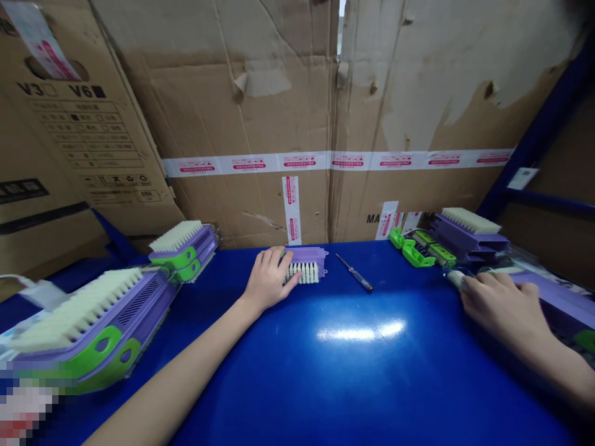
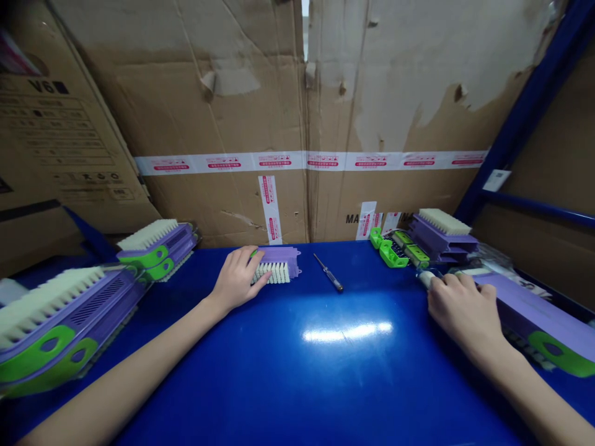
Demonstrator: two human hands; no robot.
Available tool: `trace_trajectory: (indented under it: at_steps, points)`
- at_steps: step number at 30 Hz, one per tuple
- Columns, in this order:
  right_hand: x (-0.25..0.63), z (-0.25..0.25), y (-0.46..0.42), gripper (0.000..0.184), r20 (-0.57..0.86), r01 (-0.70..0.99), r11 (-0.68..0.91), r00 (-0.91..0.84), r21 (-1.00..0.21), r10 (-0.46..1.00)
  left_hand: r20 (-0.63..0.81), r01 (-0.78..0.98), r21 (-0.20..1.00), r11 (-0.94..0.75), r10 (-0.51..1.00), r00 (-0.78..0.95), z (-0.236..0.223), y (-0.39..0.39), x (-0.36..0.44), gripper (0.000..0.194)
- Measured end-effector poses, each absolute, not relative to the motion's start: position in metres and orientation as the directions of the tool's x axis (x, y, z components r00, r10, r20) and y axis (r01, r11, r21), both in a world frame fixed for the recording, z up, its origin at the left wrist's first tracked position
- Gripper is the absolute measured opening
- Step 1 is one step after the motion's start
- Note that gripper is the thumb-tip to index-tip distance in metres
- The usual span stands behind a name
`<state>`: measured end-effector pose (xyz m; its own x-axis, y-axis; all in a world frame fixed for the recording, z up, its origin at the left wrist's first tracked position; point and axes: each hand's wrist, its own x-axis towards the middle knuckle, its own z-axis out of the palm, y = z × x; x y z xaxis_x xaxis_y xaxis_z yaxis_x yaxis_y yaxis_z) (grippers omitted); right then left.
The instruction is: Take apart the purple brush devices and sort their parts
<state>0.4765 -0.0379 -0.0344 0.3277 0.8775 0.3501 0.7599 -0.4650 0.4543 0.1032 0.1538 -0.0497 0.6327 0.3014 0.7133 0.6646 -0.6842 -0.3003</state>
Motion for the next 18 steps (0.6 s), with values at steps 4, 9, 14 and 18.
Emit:
trace_trajectory:
  at_steps: [4, 9, 14, 18]
  points:
    - [0.484, -0.034, -0.035, 0.023, 0.352, 0.753, -0.447, 0.300, 0.483, 0.887, 0.707, 0.672, -0.282, -0.685, 0.325, 0.629, -0.050, 0.154, 0.103, 0.044]
    - [0.490, -0.033, -0.027, 0.025, 0.356, 0.746, -0.446, 0.295, 0.494, 0.887, 0.703, 0.670, -0.286, -0.685, 0.325, 0.632, -0.050, 0.154, 0.104, 0.045]
    - [0.491, -0.033, -0.022, 0.023, 0.339, 0.731, -0.460, 0.322, 0.504, 0.884, 0.708, 0.669, -0.295, -0.682, 0.314, 0.633, -0.050, 0.154, 0.104, 0.045]
    - [0.481, -0.026, -0.014, 0.024, 0.467, 0.720, -0.485, 0.250, 0.496, 0.848, 0.707, 0.667, -0.290, -0.686, 0.316, 0.633, -0.050, 0.154, 0.104, 0.045]
